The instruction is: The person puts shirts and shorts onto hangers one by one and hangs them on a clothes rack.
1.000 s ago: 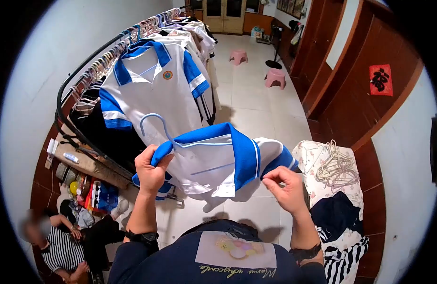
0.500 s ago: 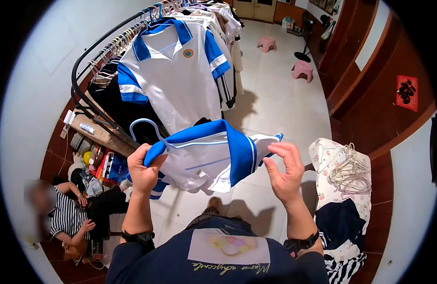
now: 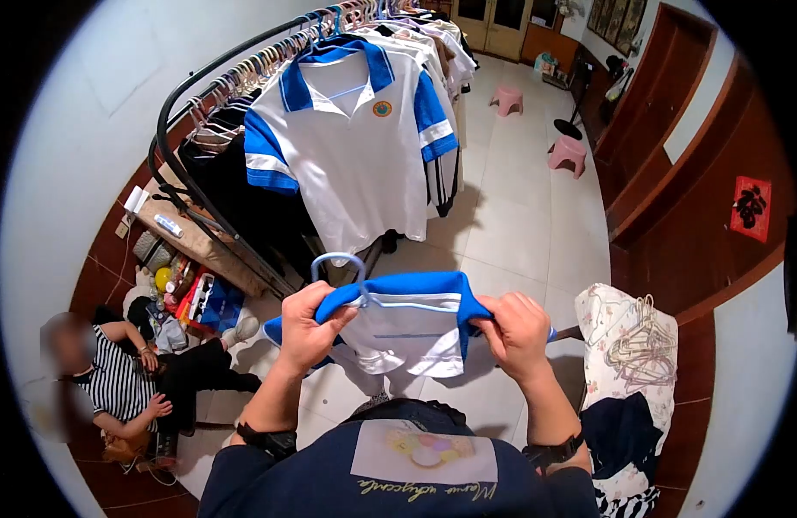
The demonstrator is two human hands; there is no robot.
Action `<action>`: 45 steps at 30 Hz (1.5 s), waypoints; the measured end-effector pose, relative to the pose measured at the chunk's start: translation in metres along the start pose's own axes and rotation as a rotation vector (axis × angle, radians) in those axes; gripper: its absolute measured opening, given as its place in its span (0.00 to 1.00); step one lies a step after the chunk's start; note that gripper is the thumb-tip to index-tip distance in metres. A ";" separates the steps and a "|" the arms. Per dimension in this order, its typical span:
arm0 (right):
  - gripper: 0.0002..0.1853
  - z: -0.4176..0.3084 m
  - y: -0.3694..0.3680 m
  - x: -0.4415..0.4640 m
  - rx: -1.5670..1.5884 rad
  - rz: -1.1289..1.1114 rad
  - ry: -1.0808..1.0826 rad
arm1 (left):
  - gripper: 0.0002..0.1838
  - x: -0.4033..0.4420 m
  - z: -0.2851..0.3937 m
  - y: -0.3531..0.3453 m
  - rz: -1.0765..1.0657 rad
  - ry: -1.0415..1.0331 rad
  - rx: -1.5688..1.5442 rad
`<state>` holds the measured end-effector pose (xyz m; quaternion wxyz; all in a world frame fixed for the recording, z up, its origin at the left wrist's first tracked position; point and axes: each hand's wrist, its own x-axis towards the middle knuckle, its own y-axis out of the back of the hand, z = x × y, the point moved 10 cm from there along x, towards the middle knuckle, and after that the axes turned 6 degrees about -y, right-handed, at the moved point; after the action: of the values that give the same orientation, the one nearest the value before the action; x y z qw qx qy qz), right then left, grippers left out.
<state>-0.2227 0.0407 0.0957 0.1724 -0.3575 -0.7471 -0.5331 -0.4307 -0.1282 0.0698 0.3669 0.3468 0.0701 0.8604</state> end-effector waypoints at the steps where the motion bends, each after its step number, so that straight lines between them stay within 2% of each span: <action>1: 0.13 0.005 -0.001 0.002 0.012 0.013 -0.039 | 0.07 0.008 0.002 0.004 -0.009 -0.021 0.051; 2: 0.12 0.011 -0.001 0.004 0.024 0.028 -0.077 | 0.07 0.015 -0.004 0.009 -0.001 -0.023 0.047; 4: 0.11 0.017 -0.002 0.012 0.049 0.047 -0.104 | 0.08 0.030 -0.002 0.037 0.166 -0.170 0.335; 6: 0.10 0.022 -0.009 0.021 0.018 0.017 -0.159 | 0.10 0.041 0.000 0.042 0.138 -0.295 0.645; 8: 0.09 0.022 -0.022 0.031 -0.002 -0.001 -0.184 | 0.13 0.044 -0.011 0.041 0.130 -0.344 0.760; 9: 0.09 0.022 -0.023 0.037 -0.002 0.040 -0.188 | 0.13 0.047 -0.016 0.044 0.128 -0.339 0.758; 12: 0.07 0.027 -0.030 0.055 -0.013 0.066 -0.216 | 0.16 0.064 -0.048 0.056 -0.007 -0.210 0.269; 14: 0.07 0.037 -0.031 0.065 0.022 0.109 -0.303 | 0.16 0.072 -0.064 0.076 0.026 -0.189 0.202; 16: 0.07 0.037 -0.037 0.074 0.022 0.093 -0.251 | 0.17 0.082 -0.074 0.087 0.043 -0.200 0.377; 22: 0.07 0.048 -0.055 0.105 0.195 0.099 -0.374 | 0.25 0.112 -0.146 0.097 -0.012 -0.215 0.549; 24: 0.07 0.054 -0.058 0.111 0.214 0.081 -0.371 | 0.26 0.113 -0.191 0.108 -0.029 0.038 0.288; 25: 0.07 0.060 -0.058 0.112 0.217 0.085 -0.388 | 0.24 0.118 -0.193 0.114 0.004 0.036 0.292; 26: 0.07 0.068 -0.057 0.115 0.221 0.090 -0.405 | 0.16 0.119 -0.209 0.121 0.073 0.110 0.225; 28: 0.08 0.080 -0.058 0.123 0.223 0.097 -0.383 | 0.09 0.121 -0.221 0.130 0.072 0.119 0.268; 29: 0.08 0.088 -0.059 0.127 0.265 0.103 -0.380 | 0.04 0.123 -0.226 0.135 0.137 0.141 0.228; 32: 0.06 0.110 -0.066 0.146 0.286 0.056 -0.334 | 0.04 0.130 -0.232 0.147 0.235 0.120 0.328; 34: 0.05 0.116 -0.080 0.162 0.314 -0.053 -0.293 | 0.04 0.133 -0.231 0.151 0.296 0.147 0.390; 37: 0.04 0.140 -0.090 0.185 0.356 -0.052 -0.263 | 0.04 0.150 -0.211 0.139 0.320 0.094 0.608; 40: 0.05 0.164 -0.090 0.213 0.388 -0.006 -0.219 | 0.10 0.176 -0.165 0.097 0.282 -0.086 0.568; 42: 0.05 0.173 -0.092 0.232 0.386 0.006 -0.227 | 0.17 0.195 -0.138 0.053 0.130 -0.188 0.509; 43: 0.06 0.176 -0.095 0.242 0.383 -0.005 -0.201 | 0.23 0.201 -0.126 0.038 0.123 -0.231 0.549; 45: 0.07 0.182 -0.100 0.259 0.379 -0.023 -0.151 | 0.18 0.212 -0.123 0.028 0.199 -0.153 0.569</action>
<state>-0.4492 0.2813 0.1256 0.1742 -0.3491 -0.8488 -0.3568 -0.6312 0.0125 0.1037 0.1731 0.5044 0.2459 0.8094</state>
